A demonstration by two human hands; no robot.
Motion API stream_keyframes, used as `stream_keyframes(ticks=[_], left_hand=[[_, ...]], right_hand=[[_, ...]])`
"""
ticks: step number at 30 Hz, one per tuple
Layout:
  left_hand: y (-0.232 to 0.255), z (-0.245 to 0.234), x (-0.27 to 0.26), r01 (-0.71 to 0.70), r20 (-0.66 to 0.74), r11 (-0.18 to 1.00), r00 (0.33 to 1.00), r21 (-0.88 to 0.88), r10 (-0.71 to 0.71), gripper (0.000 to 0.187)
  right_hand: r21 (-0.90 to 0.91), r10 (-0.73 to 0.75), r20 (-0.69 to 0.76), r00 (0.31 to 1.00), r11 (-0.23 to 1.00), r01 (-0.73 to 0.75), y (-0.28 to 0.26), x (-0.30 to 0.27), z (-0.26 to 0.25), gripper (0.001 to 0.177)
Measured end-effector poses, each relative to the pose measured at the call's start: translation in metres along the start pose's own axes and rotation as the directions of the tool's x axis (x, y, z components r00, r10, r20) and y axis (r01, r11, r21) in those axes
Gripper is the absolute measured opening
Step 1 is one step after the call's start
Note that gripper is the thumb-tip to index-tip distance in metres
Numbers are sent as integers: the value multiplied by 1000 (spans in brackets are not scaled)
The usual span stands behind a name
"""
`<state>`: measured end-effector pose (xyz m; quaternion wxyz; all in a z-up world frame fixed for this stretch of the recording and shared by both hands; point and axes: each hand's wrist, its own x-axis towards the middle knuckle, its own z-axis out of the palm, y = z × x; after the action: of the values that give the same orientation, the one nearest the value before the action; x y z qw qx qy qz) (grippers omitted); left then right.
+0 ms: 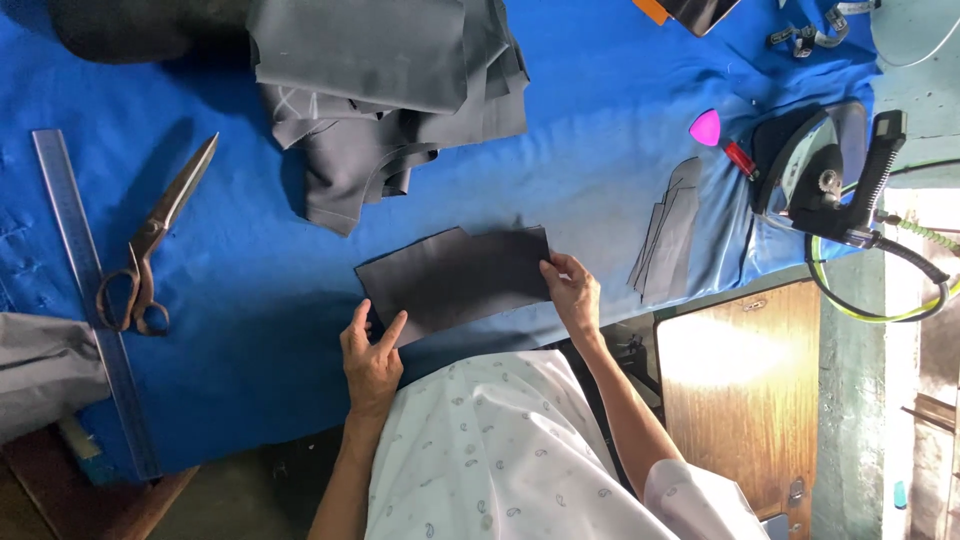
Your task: The person unfolds a large piece of dark grey fabric on a blue work surface and uses shears to cut along marked lines. They separate the cut sections, reposition the fabric, and continue cutting out specific shapes, stacking the finished pieces on the table.
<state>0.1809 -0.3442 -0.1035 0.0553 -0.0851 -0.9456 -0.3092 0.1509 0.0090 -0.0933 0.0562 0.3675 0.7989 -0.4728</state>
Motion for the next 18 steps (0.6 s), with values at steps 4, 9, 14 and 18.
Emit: stream_keyframes(ticks=[4,9,14,18], left_hand=[[3,-3,6,-50,-40,998,998,41,52,47],[-4,-4,5,93,-82,991,991,-93,-101,48],[16,-18,26,295,-235,939,939,175,-251,14],[32,4,27,399,-144,856,917,329,-372,42]], right_hand=[[-164,22,-52,998,986,-30,-9,-2,2,27],[-466,-18,-102,995,884,-32,-34,-13,3,59],[-486,4,-70,998,873,-38,-22,-14,13,86],[-505,-37,-20,999,863,22,5,-2,20,53]])
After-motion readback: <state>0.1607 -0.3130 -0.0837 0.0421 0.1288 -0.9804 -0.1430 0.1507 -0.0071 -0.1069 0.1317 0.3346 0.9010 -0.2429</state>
